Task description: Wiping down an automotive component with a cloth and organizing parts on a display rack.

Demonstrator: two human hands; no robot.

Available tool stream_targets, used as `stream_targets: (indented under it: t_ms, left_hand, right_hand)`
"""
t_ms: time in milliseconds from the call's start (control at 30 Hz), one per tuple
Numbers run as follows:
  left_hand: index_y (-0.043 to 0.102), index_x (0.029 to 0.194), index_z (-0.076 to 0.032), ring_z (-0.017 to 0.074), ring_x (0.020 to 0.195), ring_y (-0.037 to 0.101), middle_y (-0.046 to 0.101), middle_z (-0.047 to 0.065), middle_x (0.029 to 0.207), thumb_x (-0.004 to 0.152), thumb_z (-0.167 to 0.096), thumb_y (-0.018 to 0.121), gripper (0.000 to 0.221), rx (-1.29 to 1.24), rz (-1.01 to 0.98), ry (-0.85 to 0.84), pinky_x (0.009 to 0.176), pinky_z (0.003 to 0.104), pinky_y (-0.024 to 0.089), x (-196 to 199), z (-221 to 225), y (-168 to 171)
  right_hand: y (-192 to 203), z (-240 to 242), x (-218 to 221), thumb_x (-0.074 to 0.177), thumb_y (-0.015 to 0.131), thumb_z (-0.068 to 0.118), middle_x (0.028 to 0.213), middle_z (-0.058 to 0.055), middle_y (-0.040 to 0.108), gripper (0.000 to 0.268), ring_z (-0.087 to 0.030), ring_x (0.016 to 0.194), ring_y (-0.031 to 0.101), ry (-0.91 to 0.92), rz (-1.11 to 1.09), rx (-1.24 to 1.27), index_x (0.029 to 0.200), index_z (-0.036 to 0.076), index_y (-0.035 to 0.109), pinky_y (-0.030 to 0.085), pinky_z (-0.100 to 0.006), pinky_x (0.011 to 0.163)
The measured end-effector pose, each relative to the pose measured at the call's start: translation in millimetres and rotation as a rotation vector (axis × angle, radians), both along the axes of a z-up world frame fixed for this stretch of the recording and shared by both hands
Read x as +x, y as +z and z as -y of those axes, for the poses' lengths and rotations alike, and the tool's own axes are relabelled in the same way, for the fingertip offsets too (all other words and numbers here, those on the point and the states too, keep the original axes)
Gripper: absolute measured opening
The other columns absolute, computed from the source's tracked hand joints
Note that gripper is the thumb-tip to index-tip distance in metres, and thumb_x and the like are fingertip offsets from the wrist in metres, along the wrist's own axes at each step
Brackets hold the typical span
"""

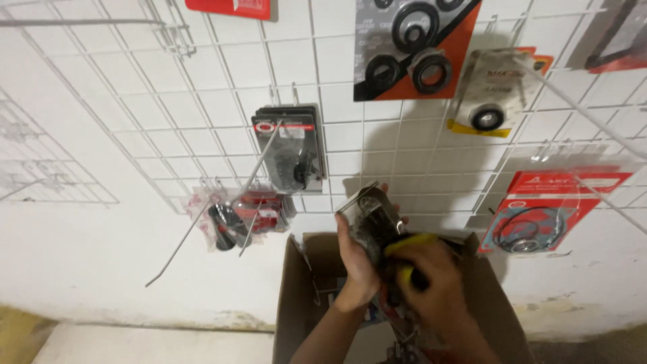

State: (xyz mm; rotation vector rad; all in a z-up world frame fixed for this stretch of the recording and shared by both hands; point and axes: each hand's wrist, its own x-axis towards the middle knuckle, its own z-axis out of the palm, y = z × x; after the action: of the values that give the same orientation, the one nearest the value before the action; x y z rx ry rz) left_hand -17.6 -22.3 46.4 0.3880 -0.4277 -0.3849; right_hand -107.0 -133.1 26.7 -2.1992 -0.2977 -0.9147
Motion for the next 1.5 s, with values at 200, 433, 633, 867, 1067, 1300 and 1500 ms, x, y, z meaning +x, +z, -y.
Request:
stream_targets:
  t_ms: [200, 433, 633, 867, 1067, 1300, 1500]
  left_hand:
    - [0.044, 0.156, 0.002, 0.0252, 0.101, 0.066, 0.058, 0.012, 0.147, 0.105, -0.063, 0.02, 0.086, -0.051, -0.014, -0.006, 0.092, 0.039, 0.053, -6.3, 2.2, -10.8]
    - [0.043, 0.157, -0.001, 0.0277, 0.113, 0.066, 0.051, 0.017, 0.155, 0.101, -0.068, 0.027, 0.089, -0.063, -0.018, 0.033, 0.098, 0.047, 0.056, -10.5, 1.6, -16.0]
    - [0.044, 0.154, 0.003, 0.0251, 0.102, 0.069, 0.061, 0.016, 0.14, 0.105, -0.062, 0.029, 0.083, -0.076, 0.067, 0.017, 0.09, 0.039, 0.057, -11.3, 6.3, -19.1]
    - [0.043, 0.155, -0.001, 0.0225, 0.113, 0.064, 0.054, 0.015, 0.153, 0.105, -0.06, 0.022, 0.08, 0.0, 0.003, 0.047, 0.095, 0.036, 0.051, -13.9, 4.7, -15.6]
    - [0.045, 0.154, 0.004, 0.0278, 0.098, 0.072, 0.067, 0.018, 0.128, 0.107, -0.062, 0.024, 0.084, -0.067, 0.063, -0.034, 0.087, 0.038, 0.059, -1.9, 6.7, -30.8]
    - [0.046, 0.153, 0.0, 0.0219, 0.111, 0.065, 0.056, 0.014, 0.15, 0.105, -0.061, 0.02, 0.081, -0.004, -0.008, 0.036, 0.095, 0.037, 0.052, -5.5, 5.7, -20.5]
    - [0.038, 0.157, 0.004, 0.0323, 0.102, 0.072, 0.054, 0.02, 0.152, 0.106, -0.059, 0.025, 0.083, -0.115, 0.038, -0.037, 0.088, 0.04, 0.061, 10.6, 9.0, -43.8]
  right_hand:
    - [6.5, -5.6, -8.6, 0.069, 0.074, 0.0, 0.109, -0.009, 0.07, 0.037, -0.028, 0.101, 0.064, -0.225, 0.043, 0.046, 0.105, 0.005, 0.073, 0.049, -0.036, 0.095]
    - [-1.9, -1.5, -9.8, 0.071, 0.076, 0.001, 0.105, -0.006, 0.072, 0.037, -0.028, 0.098, 0.065, -0.121, 0.107, -0.02, 0.106, 0.011, 0.076, 0.051, -0.041, 0.094]
    - [-1.5, -14.6, -19.2, 0.065, 0.076, 0.003, 0.11, -0.008, 0.07, 0.04, -0.028, 0.1, 0.064, -0.106, 0.065, -0.029, 0.105, 0.006, 0.072, 0.05, -0.037, 0.093]
    - [12.9, 5.4, -7.2, 0.069, 0.076, -0.002, 0.11, -0.007, 0.068, 0.035, -0.026, 0.105, 0.062, -0.24, 0.084, 0.034, 0.103, 0.006, 0.073, 0.048, -0.035, 0.096]
    - [-1.8, -17.1, -13.7, 0.063, 0.082, 0.008, 0.106, -0.006, 0.069, 0.039, -0.025, 0.098, 0.063, -0.018, -0.008, -0.036, 0.101, 0.01, 0.074, 0.051, -0.034, 0.087]
    - [-4.4, 8.1, 2.5, 0.067, 0.075, 0.0, 0.108, -0.008, 0.068, 0.036, -0.028, 0.101, 0.063, -0.256, 0.041, 0.039, 0.102, 0.007, 0.073, 0.049, -0.036, 0.092]
    - [-11.6, -9.8, -1.2, 0.062, 0.081, 0.008, 0.106, -0.005, 0.069, 0.042, -0.025, 0.096, 0.065, -0.076, -0.019, -0.075, 0.103, 0.011, 0.075, 0.051, -0.034, 0.087]
